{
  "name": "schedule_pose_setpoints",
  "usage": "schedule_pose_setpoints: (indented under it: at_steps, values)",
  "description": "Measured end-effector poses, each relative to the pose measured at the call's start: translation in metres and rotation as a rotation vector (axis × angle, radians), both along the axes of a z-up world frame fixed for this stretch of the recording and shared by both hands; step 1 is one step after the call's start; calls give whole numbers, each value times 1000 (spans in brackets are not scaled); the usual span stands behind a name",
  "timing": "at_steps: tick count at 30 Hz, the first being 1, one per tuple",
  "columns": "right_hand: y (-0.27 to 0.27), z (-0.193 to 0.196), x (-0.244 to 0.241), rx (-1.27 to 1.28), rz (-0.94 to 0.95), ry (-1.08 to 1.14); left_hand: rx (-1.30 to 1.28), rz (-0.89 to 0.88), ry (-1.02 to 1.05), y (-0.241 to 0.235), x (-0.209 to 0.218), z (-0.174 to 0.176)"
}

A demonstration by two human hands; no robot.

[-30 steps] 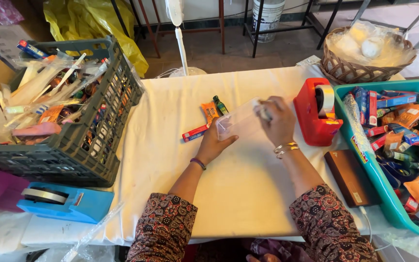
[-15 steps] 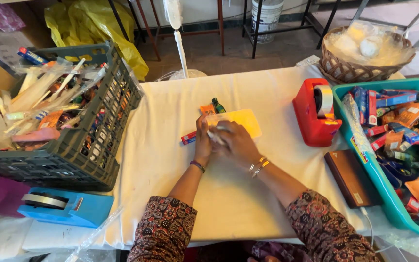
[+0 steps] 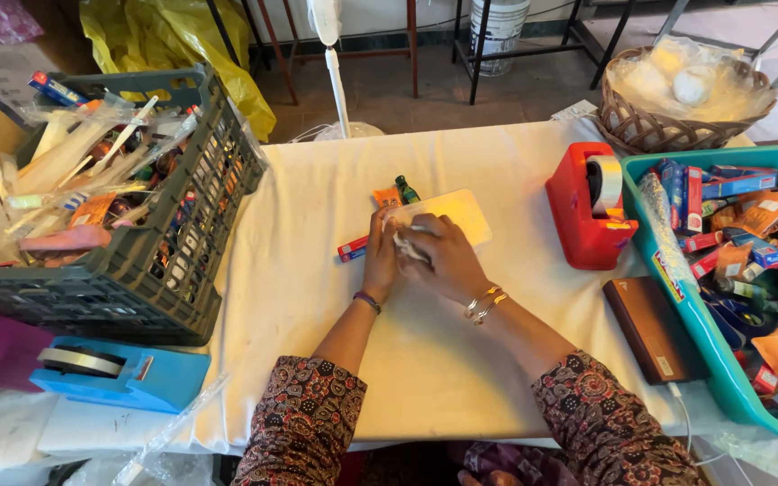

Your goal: The person wipes the inside and outside of a small transparent plastic container using a white cloth. After cleaning, they place the container into a clear plastic bag and set it on the table.

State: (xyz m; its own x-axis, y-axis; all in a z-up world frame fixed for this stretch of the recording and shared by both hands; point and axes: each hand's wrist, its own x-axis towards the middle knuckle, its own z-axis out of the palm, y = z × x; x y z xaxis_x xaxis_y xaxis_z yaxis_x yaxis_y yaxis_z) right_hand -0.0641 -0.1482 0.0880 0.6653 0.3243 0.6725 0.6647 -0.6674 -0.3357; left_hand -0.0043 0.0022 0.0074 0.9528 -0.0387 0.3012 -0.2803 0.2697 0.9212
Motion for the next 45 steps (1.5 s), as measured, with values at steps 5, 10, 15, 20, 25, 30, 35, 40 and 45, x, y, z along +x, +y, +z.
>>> schedule_pose_setpoints:
  at_steps: [5, 10, 15, 20, 25, 30, 35, 40, 45]
  values:
    - [-28, -5, 20, 7, -30, -21, -1, -5, -8, 0, 5, -8]
    - [-58, -13, 34, 154, -225, -36, -27, -31, -82, -5, 12, -22]
    - [-63, -15, 37, 173, -322, 31, 451, 3, -460, 5, -33, 52]
    - [-82, -24, 52, 263, -357, 161, 749, 55, -408, 4, -41, 57]
    - [-77, -15, 50, 325, -253, 144, 934, 332, -568, 10, -32, 53]
    - [-82, -9, 46, 390, -229, -75, 569, 203, -438, 11, -27, 42]
    - [-75, 1, 34, 392, -258, -159, 603, 213, -342, 4, -32, 47]
    - [-37, 10, 8, 39, -175, -243, 735, 114, -375, 2, -17, 21]
    - [-12, 18, -10, -151, 49, -293, 484, -107, -200, -1, -10, -3]
